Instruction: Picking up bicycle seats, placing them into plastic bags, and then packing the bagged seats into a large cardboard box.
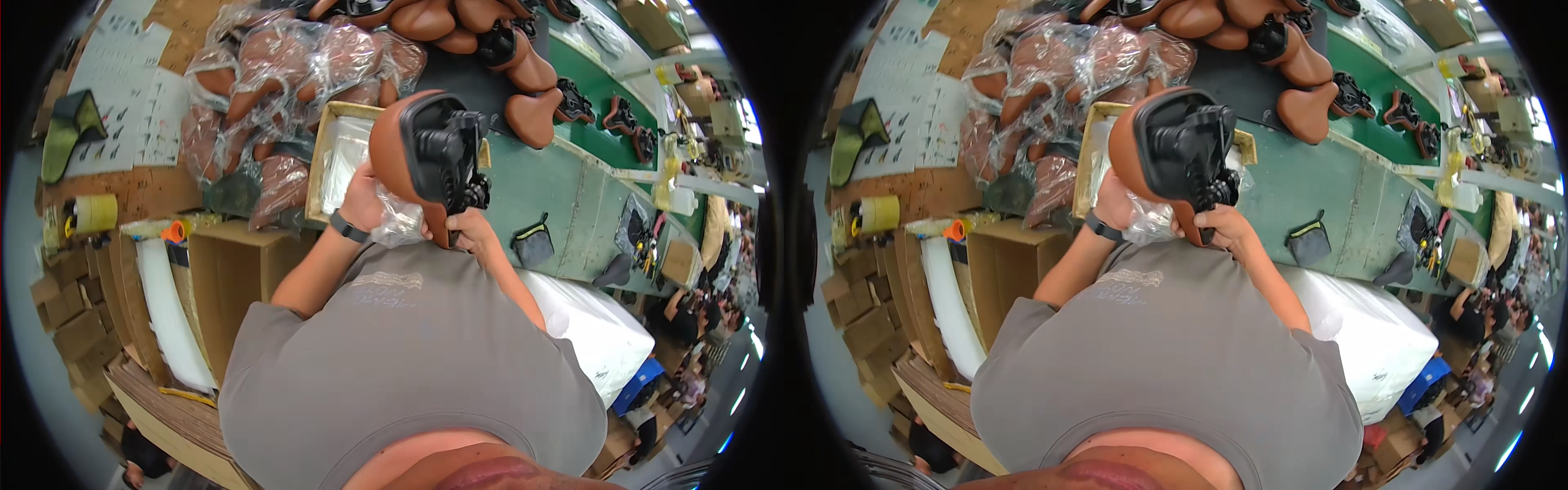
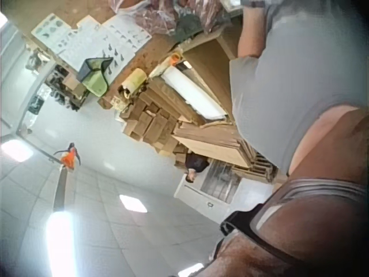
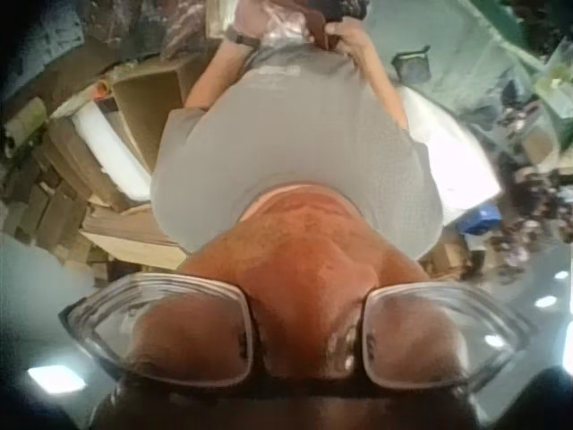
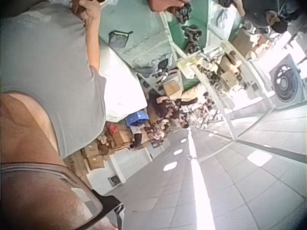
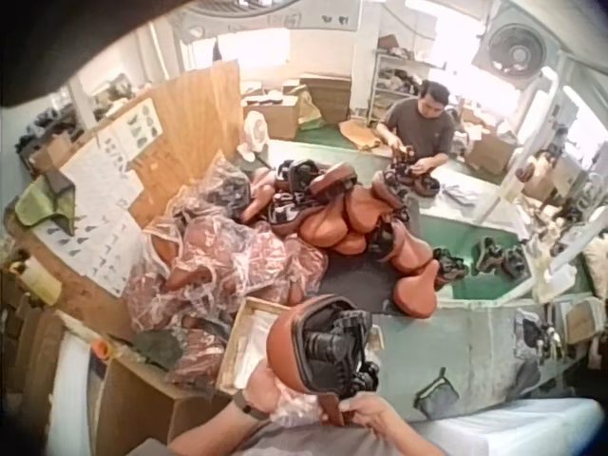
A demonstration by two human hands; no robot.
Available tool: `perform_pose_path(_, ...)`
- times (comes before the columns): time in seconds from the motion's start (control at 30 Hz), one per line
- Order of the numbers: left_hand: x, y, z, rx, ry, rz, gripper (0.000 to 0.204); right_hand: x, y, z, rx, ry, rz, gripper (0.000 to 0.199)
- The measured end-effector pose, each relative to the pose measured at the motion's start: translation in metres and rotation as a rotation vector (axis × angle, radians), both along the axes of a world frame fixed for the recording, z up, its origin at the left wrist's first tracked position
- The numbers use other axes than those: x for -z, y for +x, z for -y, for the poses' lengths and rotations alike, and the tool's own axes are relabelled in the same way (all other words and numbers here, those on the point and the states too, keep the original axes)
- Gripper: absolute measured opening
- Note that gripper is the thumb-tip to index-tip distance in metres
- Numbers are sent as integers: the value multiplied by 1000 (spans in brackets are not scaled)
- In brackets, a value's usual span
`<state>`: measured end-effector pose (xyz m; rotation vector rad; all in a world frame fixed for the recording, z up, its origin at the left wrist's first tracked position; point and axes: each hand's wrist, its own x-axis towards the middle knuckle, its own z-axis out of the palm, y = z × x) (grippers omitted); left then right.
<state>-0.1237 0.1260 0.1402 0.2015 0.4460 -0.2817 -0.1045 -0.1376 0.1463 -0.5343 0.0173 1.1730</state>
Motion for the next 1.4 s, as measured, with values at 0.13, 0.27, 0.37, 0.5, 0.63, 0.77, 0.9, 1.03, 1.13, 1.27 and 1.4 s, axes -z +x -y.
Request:
perform_pose_path(0.13,-49,84,-17,-17,552,63,37,-29,46,22,274,-555,486,72)
perform_pose_path(0.27,-110,145,10,-26,1429,396,34,-57,80,30,245,-1235,1265,94)
perform_pose_path(0.37,-143,182,25,-44,1879,1142,12,-36,103,21,444,-1276,1497,116)
perform_pose_path(0.5,-169,220,48,206,1849,1571,8,-25,146,7,258,-707,365,117)
perform_pose_path(0.63,-149,275,-66,-264,2175,826,10,-24,230,45,50,-274,273,77)
perform_pose_path(0.77,-176,318,-216,-840,2355,319,25,125,384,157,704,-1365,861,69)
perform_pose_path(0.9,-176,276,-236,-984,2299,-151,36,212,465,258,893,-2097,736,138)
perform_pose_path(1.03,-99,230,-227,-988,2219,-130,45,221,463,250,778,-2000,476,135)
perform_pose_path(1.13,-32,199,-169,-763,2267,-52,40,182,405,204,842,-2061,819,96)
perform_pose_path(1.27,19,152,-74,-379,2027,73,38,123,242,190,828,-1788,1043,52)
perform_pose_path(1.4,43,102,-22,114,1836,210,35,121,38,196,399,-2008,785,79)
